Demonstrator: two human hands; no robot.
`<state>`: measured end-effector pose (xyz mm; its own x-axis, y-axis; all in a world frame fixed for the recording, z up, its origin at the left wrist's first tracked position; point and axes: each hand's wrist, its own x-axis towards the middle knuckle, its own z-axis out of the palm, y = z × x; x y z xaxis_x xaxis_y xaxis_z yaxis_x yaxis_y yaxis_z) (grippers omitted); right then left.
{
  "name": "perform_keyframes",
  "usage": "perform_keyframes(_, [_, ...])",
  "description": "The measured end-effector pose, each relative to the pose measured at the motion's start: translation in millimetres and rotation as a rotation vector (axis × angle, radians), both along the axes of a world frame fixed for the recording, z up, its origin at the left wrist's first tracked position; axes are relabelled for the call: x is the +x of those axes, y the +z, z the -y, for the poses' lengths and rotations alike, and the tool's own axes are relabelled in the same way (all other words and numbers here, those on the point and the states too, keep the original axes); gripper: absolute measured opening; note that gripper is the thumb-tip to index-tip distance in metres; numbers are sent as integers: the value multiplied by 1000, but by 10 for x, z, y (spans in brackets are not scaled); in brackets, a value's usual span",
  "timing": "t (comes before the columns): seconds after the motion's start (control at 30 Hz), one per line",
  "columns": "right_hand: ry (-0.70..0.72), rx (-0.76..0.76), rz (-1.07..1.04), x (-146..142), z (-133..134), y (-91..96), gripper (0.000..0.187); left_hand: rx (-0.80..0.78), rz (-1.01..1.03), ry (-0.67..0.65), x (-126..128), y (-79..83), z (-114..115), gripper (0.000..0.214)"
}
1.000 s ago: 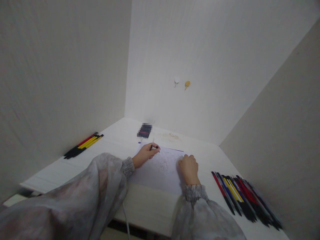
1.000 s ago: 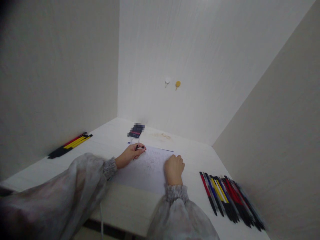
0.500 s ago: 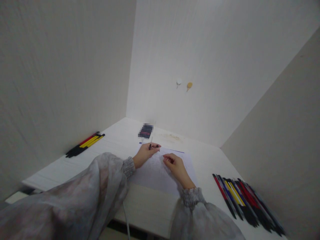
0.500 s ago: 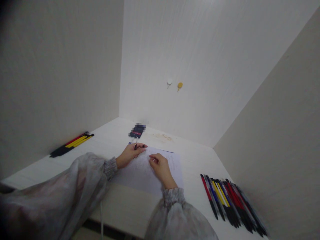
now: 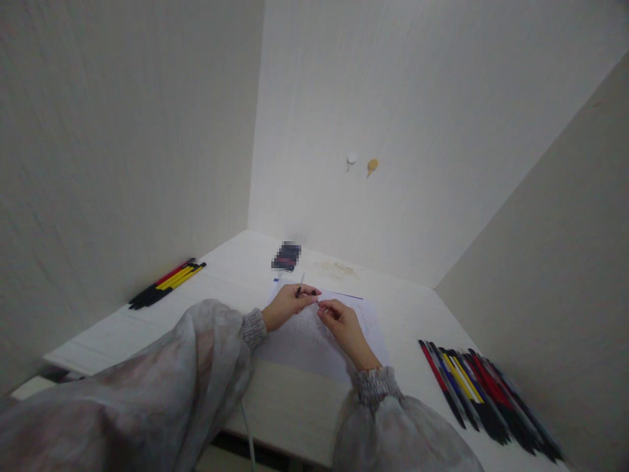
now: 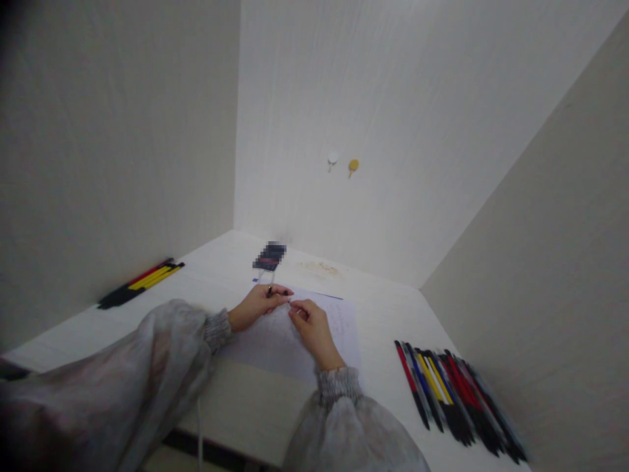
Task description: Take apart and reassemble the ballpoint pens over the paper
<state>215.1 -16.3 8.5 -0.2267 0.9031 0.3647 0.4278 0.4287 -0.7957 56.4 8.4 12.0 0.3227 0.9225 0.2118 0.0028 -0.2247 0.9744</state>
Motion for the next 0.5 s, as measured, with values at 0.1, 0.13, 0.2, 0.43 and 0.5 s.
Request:
perform_keyframes(0.1, [1, -12, -44, -7, 6, 8, 18, 1, -9, -28, -5, 24, 25, 39])
perform_keyframes(0.13, [0, -19, -61, -10, 8, 13, 17, 2, -5, -41, -7, 30, 34, 40])
perform_keyframes(0.2, [-3, -35, -95, -15, 11, 23, 17, 2, 13, -73, -10, 36, 48, 43])
perform_keyframes(0.43, [-59, 3, -182, -1, -16, 46, 17, 9, 58, -39, 0, 23, 30, 42])
perform_keyframes(0.5, [-73, 16, -222, 5, -31, 46, 17, 49, 87, 24, 9, 12, 11, 35])
